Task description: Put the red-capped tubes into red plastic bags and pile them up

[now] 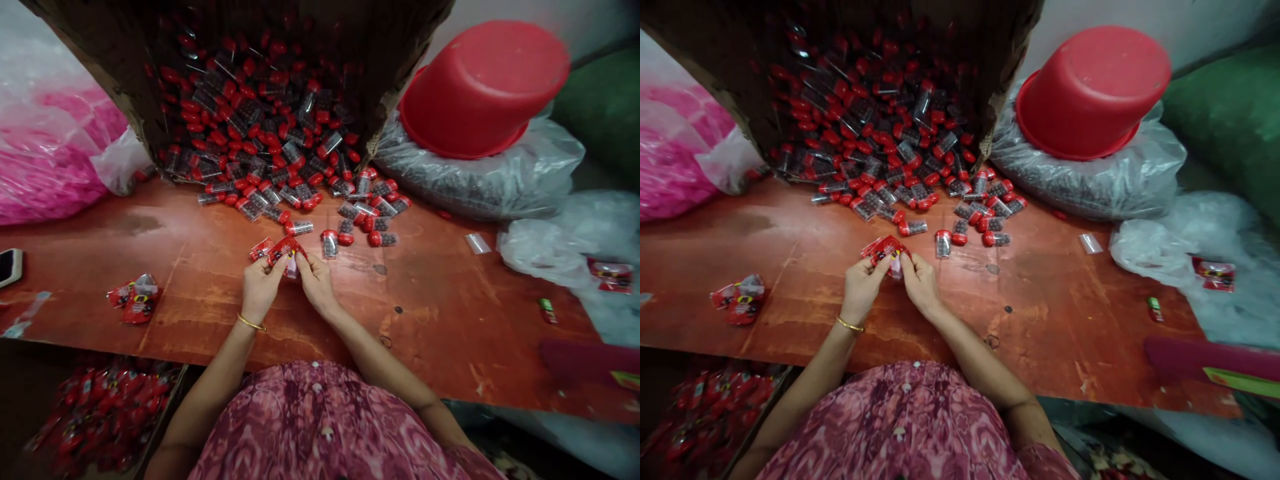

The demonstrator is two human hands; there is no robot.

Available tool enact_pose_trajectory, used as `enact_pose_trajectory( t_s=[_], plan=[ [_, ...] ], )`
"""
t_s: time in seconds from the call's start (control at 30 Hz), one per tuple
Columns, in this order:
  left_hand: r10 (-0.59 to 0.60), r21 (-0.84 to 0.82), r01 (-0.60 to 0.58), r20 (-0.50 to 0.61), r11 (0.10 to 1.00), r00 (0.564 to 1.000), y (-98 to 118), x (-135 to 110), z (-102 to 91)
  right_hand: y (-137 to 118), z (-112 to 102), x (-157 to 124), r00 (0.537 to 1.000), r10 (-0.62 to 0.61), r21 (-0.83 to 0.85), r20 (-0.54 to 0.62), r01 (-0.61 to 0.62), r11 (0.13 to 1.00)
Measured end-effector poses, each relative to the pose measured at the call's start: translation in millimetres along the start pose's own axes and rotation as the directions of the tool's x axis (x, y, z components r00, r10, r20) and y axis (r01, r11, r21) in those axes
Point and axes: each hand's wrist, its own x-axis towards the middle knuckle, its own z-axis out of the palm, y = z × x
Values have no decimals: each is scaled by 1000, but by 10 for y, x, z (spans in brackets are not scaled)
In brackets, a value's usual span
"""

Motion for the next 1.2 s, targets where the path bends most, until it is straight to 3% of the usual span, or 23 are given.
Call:
enact_pose_trajectory(
  t_s=[0.17, 0.23, 0.37, 0.47, 0.57, 0.63, 0.73, 0.8, 0.9, 0.97, 1.1, 1.2],
  plan=[
    [60, 185, -70, 61, 980, 996, 10, 106, -85, 14, -36, 152, 999, -46, 48, -21, 47, 998],
    [84, 343, -109, 87, 933, 993, 42, 133, -109, 3, -85, 221, 998, -17, 48, -66, 20, 999],
    [98, 726, -211, 196, 655, 976, 148, 172, -91, 6, -188, 280, 993, 16, -1, -116, -16, 1000],
    [58, 848, -261, 264, 462, 963, 229, 193, -29, 41, -208, 236, 991, -39, -95, -126, 27, 995],
    [46, 896, -239, 239, 375, 970, 278, 222, -6, 75, -188, 163, 989, -58, -145, -137, 38, 989],
    [73, 889, -221, 209, 400, 975, 287, 247, -39, 77, -175, 126, 989, -52, -143, -137, 32, 989],
    [171, 798, -212, 138, 564, 976, 274, 254, -131, 48, -169, 103, 990, -38, -81, -135, 27, 996],
    [176, 628, -203, 106, 752, 979, 252, 211, -170, 21, -167, 101, 987, -27, -39, -158, 21, 999],
    [46, 234, -82, 156, 969, 987, 204, 87, -128, -8, -138, 83, 981, -56, -59, -185, 45, 997],
    [-52, 39, 47, 163, 998, 985, 165, 8, -39, -20, -99, 46, 980, -115, -122, -161, 95, 988],
    [-199, -165, 204, 44, 965, 979, 110, -36, 129, -38, -91, -20, 974, -219, -273, -66, 193, 942],
    [-271, -284, 265, 21, 921, 962, 118, 10, 152, -49, -235, 42, 952, -306, -522, -27, 248, 816]
  ],
)
